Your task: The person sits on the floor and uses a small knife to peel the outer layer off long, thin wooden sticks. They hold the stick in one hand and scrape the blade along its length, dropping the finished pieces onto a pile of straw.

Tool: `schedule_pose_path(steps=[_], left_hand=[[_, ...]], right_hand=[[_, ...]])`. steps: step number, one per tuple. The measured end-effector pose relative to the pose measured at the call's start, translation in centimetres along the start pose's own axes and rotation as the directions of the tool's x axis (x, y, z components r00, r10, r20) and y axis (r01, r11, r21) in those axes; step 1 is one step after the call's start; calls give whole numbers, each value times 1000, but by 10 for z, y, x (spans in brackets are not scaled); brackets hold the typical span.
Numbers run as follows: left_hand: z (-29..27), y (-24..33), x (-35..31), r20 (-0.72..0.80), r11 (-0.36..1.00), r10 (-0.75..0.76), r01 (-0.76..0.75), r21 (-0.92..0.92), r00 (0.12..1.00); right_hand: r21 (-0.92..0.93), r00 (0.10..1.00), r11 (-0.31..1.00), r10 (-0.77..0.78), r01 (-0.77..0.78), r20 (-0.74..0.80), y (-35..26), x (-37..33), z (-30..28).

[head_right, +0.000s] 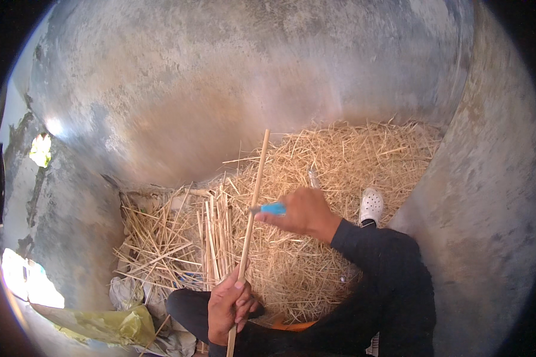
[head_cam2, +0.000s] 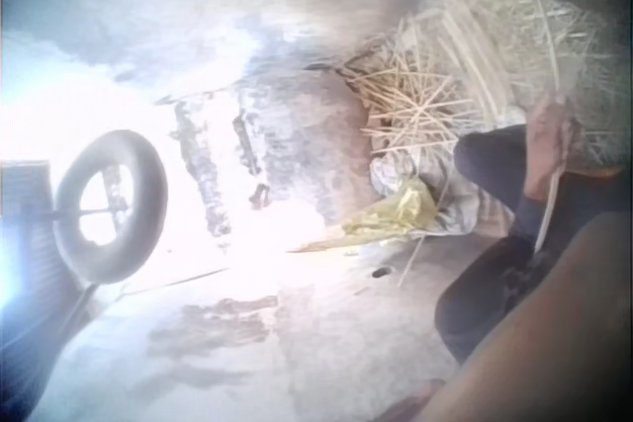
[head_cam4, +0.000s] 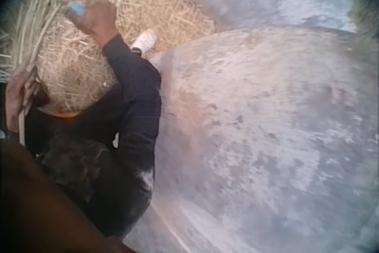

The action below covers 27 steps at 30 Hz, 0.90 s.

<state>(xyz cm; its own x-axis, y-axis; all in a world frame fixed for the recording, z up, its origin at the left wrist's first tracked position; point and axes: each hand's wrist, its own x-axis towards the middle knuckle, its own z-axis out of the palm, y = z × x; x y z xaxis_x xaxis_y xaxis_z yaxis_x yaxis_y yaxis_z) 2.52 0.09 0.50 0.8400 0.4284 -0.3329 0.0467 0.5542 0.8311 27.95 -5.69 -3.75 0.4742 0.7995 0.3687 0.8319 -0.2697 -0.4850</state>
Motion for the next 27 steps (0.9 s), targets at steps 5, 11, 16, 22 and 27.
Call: schedule_pose_path(steps=[5, 11, 16, 22, 27], left_hand=[[-3, -3, -2, 11, 999, 36, -36, 6, 999], [-1, -1, -4, 15, 999, 9, -9, 41, 1000], [9, 7, -13, -57, 982, -36, 46, 182, 998], [13, -2, -15, 20, 989, -66, 63, 137, 998], [16, 1, -20, -22, 990, -33, 35, 134, 999]], right_hand=[[2, 985, 985, -172, 172, 22, -23, -15, 11], [24, 1000, 1000, 16, -16, -1, 9, 8, 1], [-30, 993, 994, -108, 106, -56, -2, -1, 11], [-39, 997, 997, 72, -72, -23, 35, 15, -10], [-43, 998, 997, -62, 61, -23, 11, 0, 4]])
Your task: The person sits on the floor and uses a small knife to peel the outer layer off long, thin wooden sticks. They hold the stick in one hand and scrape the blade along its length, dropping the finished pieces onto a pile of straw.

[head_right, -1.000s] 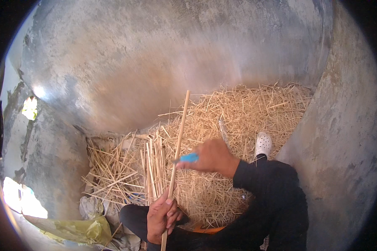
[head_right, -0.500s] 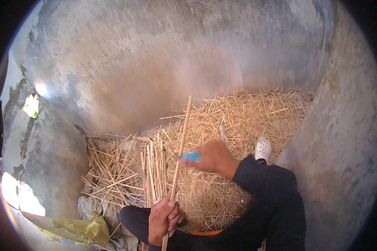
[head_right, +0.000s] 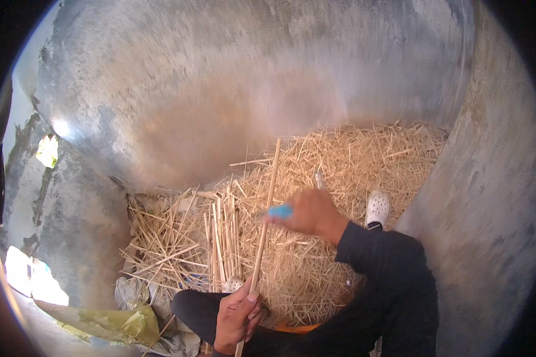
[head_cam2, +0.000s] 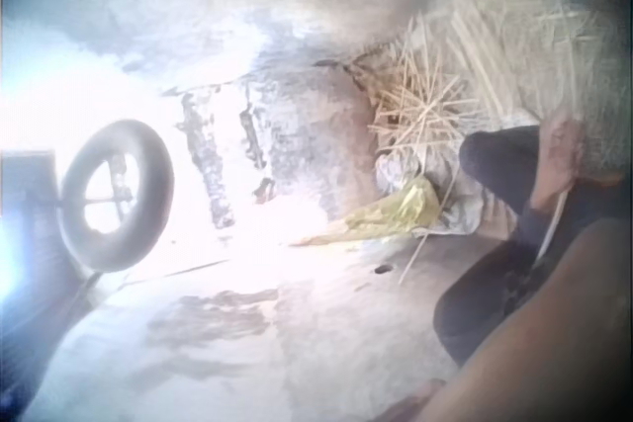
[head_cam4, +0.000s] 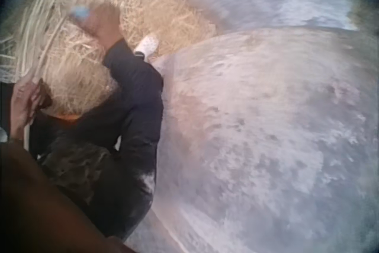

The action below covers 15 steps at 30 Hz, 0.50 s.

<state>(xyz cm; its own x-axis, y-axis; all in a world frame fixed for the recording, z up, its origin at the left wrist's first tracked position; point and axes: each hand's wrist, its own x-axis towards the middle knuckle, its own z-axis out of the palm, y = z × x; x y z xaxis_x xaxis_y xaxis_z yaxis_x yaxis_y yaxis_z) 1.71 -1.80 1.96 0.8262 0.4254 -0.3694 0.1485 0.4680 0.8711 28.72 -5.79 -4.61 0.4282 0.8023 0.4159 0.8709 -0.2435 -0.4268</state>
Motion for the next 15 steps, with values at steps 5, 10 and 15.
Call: schedule_pose_path(steps=[5, 10, 15], left_hand=[[4, -10, -8, 7, 995, -58, 57, 76, 998], [1, -12, -6, 59, 996, -69, 66, 66, 996], [-29, 0, 20, -49, 999, 13, -11, 44, 999]], right_hand=[[52, 957, 966, 257, -252, -137, 52, 32, -21], [202, 812, 820, 565, -535, -145, 122, 47, -16], [321, 823, 806, 555, -496, -121, 114, 24, -43]])
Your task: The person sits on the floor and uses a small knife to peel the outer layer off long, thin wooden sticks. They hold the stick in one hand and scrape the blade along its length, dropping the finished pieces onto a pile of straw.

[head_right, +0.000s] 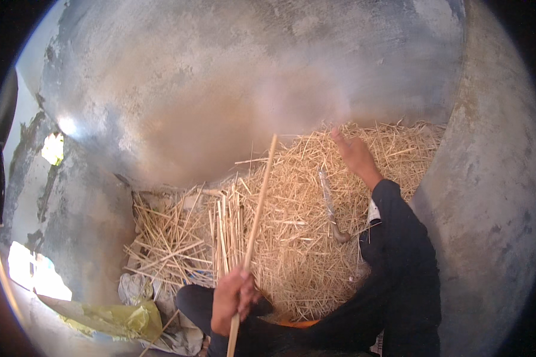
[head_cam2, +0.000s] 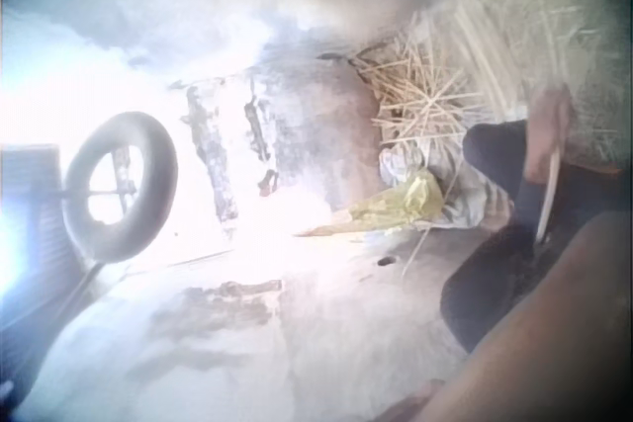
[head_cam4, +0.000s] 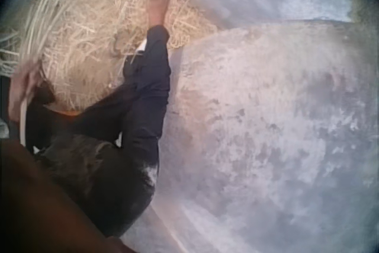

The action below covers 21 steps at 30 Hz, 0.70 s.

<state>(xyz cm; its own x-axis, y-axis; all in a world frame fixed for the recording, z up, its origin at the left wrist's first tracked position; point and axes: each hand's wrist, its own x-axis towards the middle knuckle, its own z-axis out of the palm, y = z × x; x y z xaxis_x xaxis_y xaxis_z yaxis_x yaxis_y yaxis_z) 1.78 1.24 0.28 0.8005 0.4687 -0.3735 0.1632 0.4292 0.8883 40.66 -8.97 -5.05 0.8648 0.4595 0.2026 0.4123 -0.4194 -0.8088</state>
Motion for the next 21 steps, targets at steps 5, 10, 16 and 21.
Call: schedule_pose_path(steps=[5, 10, 16, 21], left_hand=[[11, 14, 30, 231, 964, 1, 60, -258, 973], [18, 13, 22, 200, 936, 40, 33, -351, 979], [27, 13, 13, 51, 981, 75, -65, -181, 996], [28, 10, 12, 34, 990, 82, -77, -117, 996]], right_hand=[[384, 873, 895, -363, 229, 327, -60, -74, 54], [-105, 828, 845, -478, 525, 293, -81, -108, 51], [-163, 775, 782, -522, 602, 357, -92, -121, 55], [-182, 856, 874, -365, 451, 367, -77, -100, 54]])
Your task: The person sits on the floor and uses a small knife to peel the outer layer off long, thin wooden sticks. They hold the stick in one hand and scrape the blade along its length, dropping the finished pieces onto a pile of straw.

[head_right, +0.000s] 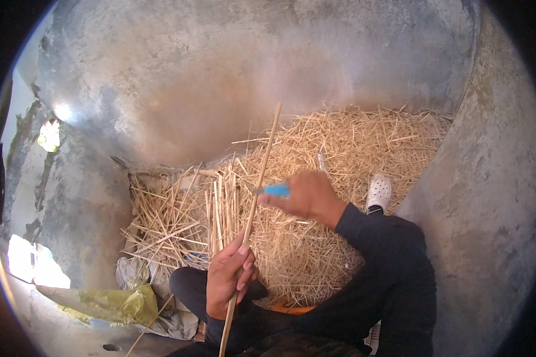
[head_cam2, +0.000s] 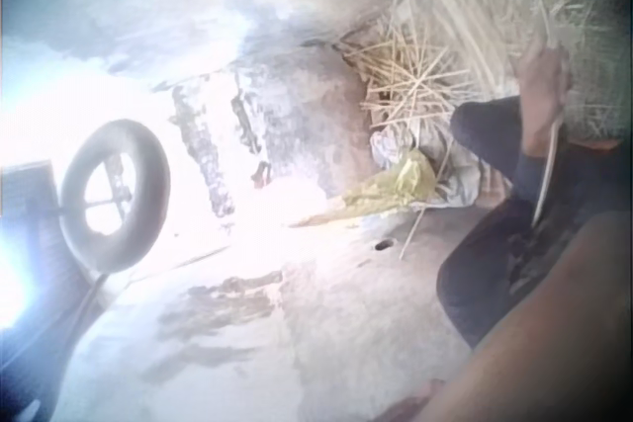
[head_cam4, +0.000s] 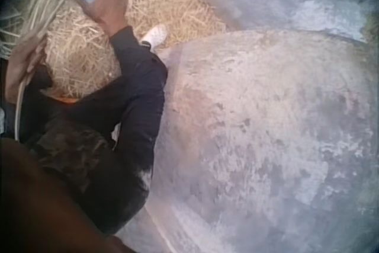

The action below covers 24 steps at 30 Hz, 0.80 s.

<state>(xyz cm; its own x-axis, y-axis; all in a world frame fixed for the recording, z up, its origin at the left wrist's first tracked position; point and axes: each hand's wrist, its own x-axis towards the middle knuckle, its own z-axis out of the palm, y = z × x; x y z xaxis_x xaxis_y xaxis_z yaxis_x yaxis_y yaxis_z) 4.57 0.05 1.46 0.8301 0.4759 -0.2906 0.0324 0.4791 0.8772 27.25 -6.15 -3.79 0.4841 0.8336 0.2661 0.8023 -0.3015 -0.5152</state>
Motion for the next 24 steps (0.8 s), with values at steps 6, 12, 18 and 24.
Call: schedule_pose_path(steps=[6, 12, 18, 24], left_hand=[[0, -7, -5, 15, 997, -51, 51, -49, 999], [-8, -6, -5, 57, 985, -86, 93, -144, 995], [-7, -6, -21, 51, 983, -122, 128, -129, 991], [-15, -9, -17, 30, 978, -111, 115, -173, 993]], right_hand=[[-67, 993, 997, -33, 25, -109, 11, 3, 14], [-31, 975, 977, -211, 210, -74, -12, -14, 18], [-86, 996, 993, 78, -80, -32, 32, 22, 1], [-134, 989, 984, -103, 117, 103, -1, -3, 22]])
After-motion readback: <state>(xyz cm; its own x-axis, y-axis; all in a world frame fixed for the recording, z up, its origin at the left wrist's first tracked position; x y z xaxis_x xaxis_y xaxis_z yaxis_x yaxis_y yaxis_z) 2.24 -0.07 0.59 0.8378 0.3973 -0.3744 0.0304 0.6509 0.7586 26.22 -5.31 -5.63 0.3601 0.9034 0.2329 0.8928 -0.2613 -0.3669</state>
